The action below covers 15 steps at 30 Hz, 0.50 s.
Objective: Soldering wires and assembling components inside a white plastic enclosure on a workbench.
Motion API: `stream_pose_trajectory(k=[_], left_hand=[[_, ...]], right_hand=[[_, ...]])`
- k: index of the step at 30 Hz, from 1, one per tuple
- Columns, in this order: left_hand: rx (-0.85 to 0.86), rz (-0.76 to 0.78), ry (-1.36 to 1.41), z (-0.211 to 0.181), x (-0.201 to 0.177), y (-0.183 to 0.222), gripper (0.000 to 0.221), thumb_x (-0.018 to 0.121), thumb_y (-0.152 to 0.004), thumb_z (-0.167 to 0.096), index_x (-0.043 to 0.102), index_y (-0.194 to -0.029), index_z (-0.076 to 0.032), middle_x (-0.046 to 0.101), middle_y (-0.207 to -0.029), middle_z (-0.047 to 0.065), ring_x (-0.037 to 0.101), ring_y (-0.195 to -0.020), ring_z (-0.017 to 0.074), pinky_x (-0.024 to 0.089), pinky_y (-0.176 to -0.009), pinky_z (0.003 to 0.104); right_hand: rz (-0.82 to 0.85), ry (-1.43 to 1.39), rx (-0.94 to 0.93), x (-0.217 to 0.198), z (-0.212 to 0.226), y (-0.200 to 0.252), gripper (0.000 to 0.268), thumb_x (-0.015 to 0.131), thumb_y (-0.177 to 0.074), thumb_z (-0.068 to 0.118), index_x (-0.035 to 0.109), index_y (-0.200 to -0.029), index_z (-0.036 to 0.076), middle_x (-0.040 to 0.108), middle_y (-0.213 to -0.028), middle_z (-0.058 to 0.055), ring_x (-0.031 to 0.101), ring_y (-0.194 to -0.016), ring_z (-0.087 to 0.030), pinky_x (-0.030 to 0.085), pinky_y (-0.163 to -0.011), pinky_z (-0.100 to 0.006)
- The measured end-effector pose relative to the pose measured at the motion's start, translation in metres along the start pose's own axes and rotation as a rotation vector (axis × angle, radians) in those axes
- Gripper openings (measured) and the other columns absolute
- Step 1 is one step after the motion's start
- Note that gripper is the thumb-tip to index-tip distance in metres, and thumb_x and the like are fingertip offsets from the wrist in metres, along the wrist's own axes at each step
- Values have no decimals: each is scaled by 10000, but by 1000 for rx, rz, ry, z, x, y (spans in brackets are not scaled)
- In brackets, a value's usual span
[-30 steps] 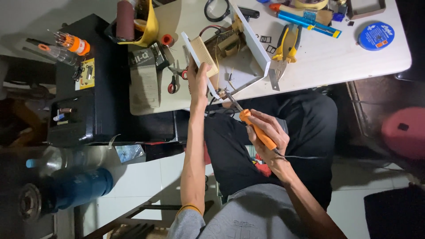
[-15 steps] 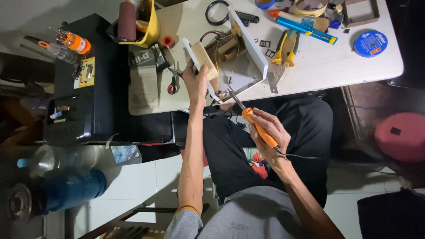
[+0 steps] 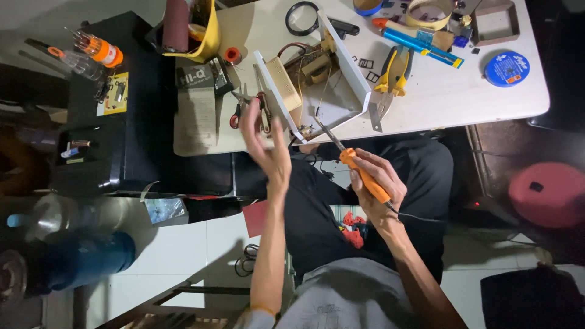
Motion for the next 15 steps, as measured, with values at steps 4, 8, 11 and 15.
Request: stream_pose_trajectory(k=[4,8,11,15], left_hand=[[85,-47,-119,-34,-11,54,129,667,-935,-93,719,-1050,-120,670,-980,50,675,-961,245,511,-938,366],[-113,104,33,-20,-1,86,118,678,-910,8,769,-944,-59,748,-829,142,735,-782,297,579,-756,397],[-179,157,142,14,7,116,93,692,-956,-75,769,-923,-35,739,-772,131,669,-664,166,571,-654,341],[-218,124,188,-13,11,125,116,714,-929,-59,780,-837,-36,728,-687,134,636,-566,160,553,-573,352]], right_hand=[[-14,75,-9,-14,1,-4,187,744,-955,141,787,-1043,-19,747,-1070,-247,750,-973,-383,586,-816,-417],[-96,169,-58,-41,6,-22,218,710,-988,161,761,-1067,-36,737,-1093,-244,740,-999,-378,584,-842,-424],[-205,329,-136,-72,14,-63,107,689,-1020,69,726,-1066,-20,714,-1094,-227,729,-973,-368,567,-843,-416],[-222,397,-212,-92,19,-120,38,638,-1061,-34,672,-1075,-23,681,-1087,-208,722,-869,-310,587,-775,-438]])
Point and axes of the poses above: each hand's wrist, its own y-axis away from the middle knuckle, its own x-axis out of the palm, z = x × y, the point moved 7 cm from there along -y, towards the middle knuckle
